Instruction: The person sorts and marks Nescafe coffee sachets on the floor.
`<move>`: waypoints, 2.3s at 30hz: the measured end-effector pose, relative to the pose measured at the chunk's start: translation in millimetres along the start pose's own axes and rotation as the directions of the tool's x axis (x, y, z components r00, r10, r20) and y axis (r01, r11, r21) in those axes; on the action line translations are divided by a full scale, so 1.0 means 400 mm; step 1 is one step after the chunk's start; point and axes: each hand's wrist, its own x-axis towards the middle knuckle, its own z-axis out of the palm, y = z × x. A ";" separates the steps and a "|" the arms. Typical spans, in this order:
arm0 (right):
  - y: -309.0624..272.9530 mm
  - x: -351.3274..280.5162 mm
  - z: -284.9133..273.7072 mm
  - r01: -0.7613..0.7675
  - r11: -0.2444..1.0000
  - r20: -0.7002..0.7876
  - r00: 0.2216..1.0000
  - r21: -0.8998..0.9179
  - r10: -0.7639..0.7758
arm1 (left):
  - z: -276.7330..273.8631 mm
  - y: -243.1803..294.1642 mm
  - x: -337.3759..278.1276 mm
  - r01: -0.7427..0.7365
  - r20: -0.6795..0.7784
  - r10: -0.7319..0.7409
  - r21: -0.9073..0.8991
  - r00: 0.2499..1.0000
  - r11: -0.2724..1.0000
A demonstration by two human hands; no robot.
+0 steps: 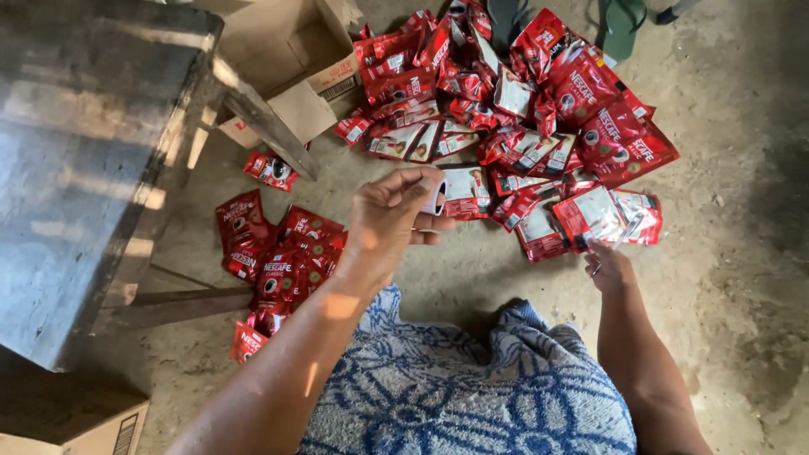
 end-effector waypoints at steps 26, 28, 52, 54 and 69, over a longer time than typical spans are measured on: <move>-0.621 -1.008 0.592 0.462 0.881 0.510 0.783 -0.097 -0.355 | 0.136 -0.030 -0.066 -0.584 0.269 0.569 0.647 0.777 0.491; -0.631 -1.078 0.658 0.452 0.888 0.544 0.767 -0.082 -0.340 | 0.134 -0.015 -0.073 -0.561 0.310 0.506 0.673 0.805 0.481; -0.715 -1.258 0.666 0.839 0.297 0.709 0.544 -0.456 -0.449 | 0.030 0.009 -0.049 -0.042 0.483 -0.055 0.188 0.874 0.981; -0.697 -1.226 0.624 0.895 0.315 0.739 0.439 -0.314 -0.511 | 0.026 -0.023 -0.025 -0.024 0.460 -0.009 0.066 0.888 0.998; -0.613 -1.084 0.679 0.823 0.510 0.570 0.551 -0.250 -0.609 | 0.045 0.004 -0.059 0.004 0.311 0.111 -0.348 0.944 0.938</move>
